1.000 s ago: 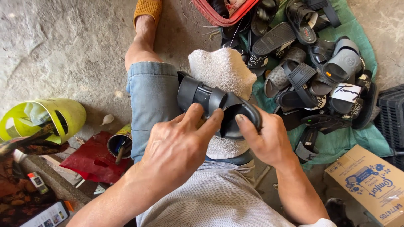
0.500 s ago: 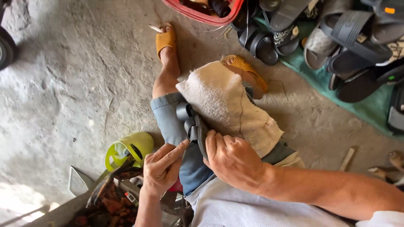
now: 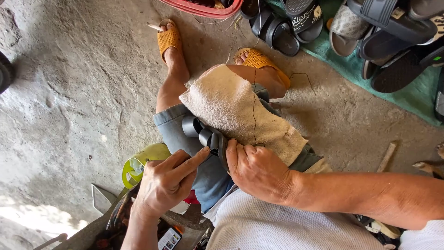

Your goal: Repairing a black sandal by hand-sewing the strap using a needle and thread while sitting on the floor.

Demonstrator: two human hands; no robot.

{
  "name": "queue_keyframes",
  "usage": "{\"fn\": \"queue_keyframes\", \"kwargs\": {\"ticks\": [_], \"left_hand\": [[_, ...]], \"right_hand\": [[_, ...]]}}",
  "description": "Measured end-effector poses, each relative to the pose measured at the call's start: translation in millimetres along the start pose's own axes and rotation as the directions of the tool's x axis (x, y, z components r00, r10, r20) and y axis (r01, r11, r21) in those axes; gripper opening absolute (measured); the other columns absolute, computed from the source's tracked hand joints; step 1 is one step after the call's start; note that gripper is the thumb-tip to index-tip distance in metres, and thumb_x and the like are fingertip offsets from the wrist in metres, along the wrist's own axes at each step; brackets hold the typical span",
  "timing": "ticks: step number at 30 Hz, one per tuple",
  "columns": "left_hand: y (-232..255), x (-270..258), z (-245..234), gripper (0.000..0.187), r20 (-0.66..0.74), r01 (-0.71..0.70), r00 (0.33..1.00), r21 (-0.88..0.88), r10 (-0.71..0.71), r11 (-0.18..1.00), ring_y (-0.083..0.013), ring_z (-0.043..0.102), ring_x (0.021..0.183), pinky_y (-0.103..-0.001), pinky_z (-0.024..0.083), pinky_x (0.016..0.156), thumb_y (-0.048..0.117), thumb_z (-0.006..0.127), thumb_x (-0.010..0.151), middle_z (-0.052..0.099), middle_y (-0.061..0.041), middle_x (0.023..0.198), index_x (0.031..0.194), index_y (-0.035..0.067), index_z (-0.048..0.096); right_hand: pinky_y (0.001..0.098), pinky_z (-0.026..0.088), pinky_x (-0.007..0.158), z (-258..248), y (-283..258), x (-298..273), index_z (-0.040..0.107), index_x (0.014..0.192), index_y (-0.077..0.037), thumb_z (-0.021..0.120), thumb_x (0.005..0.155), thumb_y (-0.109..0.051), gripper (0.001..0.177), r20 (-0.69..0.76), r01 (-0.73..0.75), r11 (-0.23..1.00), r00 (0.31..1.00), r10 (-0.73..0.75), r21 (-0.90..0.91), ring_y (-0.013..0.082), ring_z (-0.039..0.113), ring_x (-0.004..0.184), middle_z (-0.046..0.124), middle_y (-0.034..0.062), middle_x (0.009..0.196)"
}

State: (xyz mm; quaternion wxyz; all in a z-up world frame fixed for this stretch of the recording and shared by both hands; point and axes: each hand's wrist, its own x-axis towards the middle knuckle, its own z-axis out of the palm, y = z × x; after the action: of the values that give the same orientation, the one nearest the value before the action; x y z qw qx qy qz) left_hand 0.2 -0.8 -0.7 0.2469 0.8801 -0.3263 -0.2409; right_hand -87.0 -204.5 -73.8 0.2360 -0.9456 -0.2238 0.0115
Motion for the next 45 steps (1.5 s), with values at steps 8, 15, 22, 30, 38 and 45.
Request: {"fn": "queue_keyframes", "kwargs": {"ticks": [8,15,22,30,38,45], "left_hand": [[12.9,5.0,3.6,0.044,0.017,0.124,0.992,-0.043,-0.123,0.991,-0.0071,0.042,0.041,-0.025,0.035,0.035,-0.008,0.069,0.076,0.065,0.004,0.068,0.115,0.011,0.078],[11.0,-2.0,12.4,0.039,-0.041,-0.026,0.999,0.21,0.035,0.977,-0.0082,0.049,0.04,-0.024,0.042,0.035,-0.004,0.072,0.079,0.069,0.0,0.074,0.116,0.008,0.076],[-1.6,-12.7,32.4,0.031,-0.197,0.071,0.977,-0.035,-0.077,0.997,-0.0165,0.062,0.043,-0.025,0.048,0.042,0.007,0.068,0.088,0.069,0.001,0.067,0.113,0.02,0.08],[-26.1,-52.7,55.0,0.027,-0.286,0.025,0.947,-0.389,-0.146,0.921,-0.0149,0.073,0.062,-0.027,0.056,0.055,0.0,0.068,0.09,0.077,-0.005,0.078,0.113,0.009,0.079],[-44.7,-108.7,92.6,0.013,-0.503,0.057,0.849,-0.219,-0.162,0.974,-0.037,0.069,0.08,-0.043,0.055,0.073,0.007,0.06,0.103,0.072,-0.013,0.092,0.106,0.004,0.072],[-62.0,-128.0,121.2,0.011,-0.56,0.035,0.787,-0.381,-0.261,0.924,-0.0267,0.067,0.077,-0.037,0.049,0.08,0.012,0.062,0.103,0.071,-0.006,0.089,0.104,0.011,0.073]], "right_hand": [[0.0207,0.047,0.035,3.9,4.9,-2.7,0.062,0.11,0.019,0.066,0.081,-0.003,0.036,0.013,0.015,0.999,1.0,-0.014,-0.034,0.0147,0.058,0.047,0.069,0.0241,0.076],[0.02,0.048,0.036,7.3,2.2,-2.0,0.064,0.108,0.017,0.068,0.08,-0.003,0.035,0.004,0.064,0.991,0.998,-0.064,-0.12,0.0134,0.059,0.048,0.071,0.0234,0.077],[0.0198,0.053,0.043,13.5,-1.9,2.1,0.06,0.119,0.01,0.04,0.104,-0.017,0.037,0.286,-0.043,0.999,0.957,0.05,-0.031,0.0139,0.071,0.056,0.072,0.0154,0.074],[0.0256,0.059,0.054,19.3,-19.7,-2.7,0.061,0.118,0.005,0.047,0.105,-0.043,0.052,0.169,0.073,0.997,0.983,-0.066,-0.036,0.0202,0.075,0.067,0.073,0.0174,0.079],[0.0461,0.058,0.057,10.0,-39.2,-15.6,0.07,0.116,-0.004,0.077,0.086,-0.033,0.043,-0.009,0.037,0.919,0.999,-0.037,0.394,0.0359,0.073,0.069,0.071,0.0172,0.079],[0.0272,0.054,0.056,-68.6,-23.8,-8.6,0.077,0.108,-0.014,0.067,0.097,-0.006,0.017,-0.107,-0.083,0.748,0.974,0.201,0.658,0.0112,0.064,0.059,0.076,0.0044,0.092]]}}
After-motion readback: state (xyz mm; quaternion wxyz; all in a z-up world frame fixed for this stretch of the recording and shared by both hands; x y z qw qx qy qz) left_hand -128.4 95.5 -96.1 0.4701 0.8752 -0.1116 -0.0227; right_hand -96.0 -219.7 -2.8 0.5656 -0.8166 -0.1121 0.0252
